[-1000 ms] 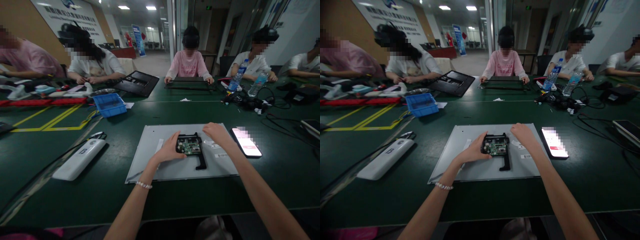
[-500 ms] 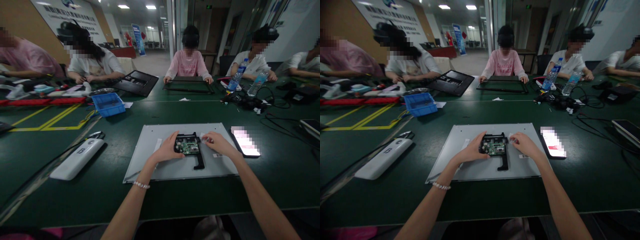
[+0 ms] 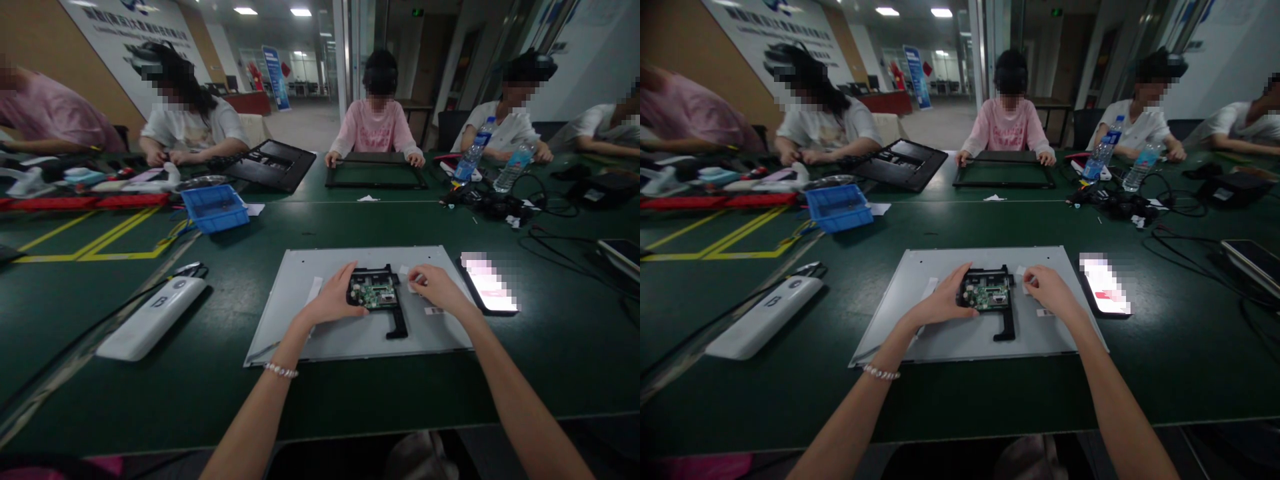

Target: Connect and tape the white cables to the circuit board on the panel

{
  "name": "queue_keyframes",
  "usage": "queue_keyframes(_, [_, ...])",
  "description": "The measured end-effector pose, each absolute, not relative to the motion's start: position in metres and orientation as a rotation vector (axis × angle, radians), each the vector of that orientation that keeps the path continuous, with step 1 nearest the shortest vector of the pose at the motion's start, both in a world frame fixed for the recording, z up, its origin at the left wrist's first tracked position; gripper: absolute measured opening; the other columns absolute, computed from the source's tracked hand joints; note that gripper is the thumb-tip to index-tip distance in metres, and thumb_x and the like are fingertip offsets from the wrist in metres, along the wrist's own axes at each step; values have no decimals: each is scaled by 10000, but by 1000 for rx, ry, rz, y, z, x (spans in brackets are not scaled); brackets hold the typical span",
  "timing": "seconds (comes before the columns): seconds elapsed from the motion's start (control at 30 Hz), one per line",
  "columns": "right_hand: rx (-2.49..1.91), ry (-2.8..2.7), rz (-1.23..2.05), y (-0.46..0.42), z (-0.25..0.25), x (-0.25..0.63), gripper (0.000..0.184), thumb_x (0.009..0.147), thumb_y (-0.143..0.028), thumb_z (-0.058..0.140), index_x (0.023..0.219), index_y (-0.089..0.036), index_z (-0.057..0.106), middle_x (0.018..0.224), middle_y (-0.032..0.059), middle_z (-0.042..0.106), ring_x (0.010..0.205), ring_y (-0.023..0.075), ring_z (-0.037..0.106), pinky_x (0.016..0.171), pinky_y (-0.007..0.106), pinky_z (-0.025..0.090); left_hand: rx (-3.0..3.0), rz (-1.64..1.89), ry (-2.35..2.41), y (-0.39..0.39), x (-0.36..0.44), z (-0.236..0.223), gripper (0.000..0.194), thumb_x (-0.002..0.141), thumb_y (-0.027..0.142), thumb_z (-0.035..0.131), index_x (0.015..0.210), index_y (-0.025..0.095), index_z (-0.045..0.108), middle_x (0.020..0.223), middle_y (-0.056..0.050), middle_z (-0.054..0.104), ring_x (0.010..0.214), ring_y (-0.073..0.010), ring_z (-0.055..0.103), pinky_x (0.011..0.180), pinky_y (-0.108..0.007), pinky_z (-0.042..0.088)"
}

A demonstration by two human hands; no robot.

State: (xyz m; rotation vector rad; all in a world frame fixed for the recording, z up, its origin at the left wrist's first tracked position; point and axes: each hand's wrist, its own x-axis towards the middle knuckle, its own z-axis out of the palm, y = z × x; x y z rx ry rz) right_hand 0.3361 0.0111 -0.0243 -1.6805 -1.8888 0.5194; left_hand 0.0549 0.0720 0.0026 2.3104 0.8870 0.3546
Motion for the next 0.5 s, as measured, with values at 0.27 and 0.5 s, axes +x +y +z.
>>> queue_keyframes(0.27, [-1735,-1977,196,15,-17,336,220,839,-255,518,1026,-187,611,1013,74,625,826,166,605,755,294,454,2295,354,895,73,55,2,1044,621,471,689,1438,195,102,1486,-146,194,1352,-369,182,1090,-539,180])
queue_keyframes(0.5, [-1841,-2243,-129,25,-17,328,201,889,-228,460,936,-181,649,921,77,656,860,198,595,696,287,420,2328,364,901,74,55,-3,1056,620,489,687,1436,162,102,1487,-158,183,1355,-348,189,1103,-497,182])
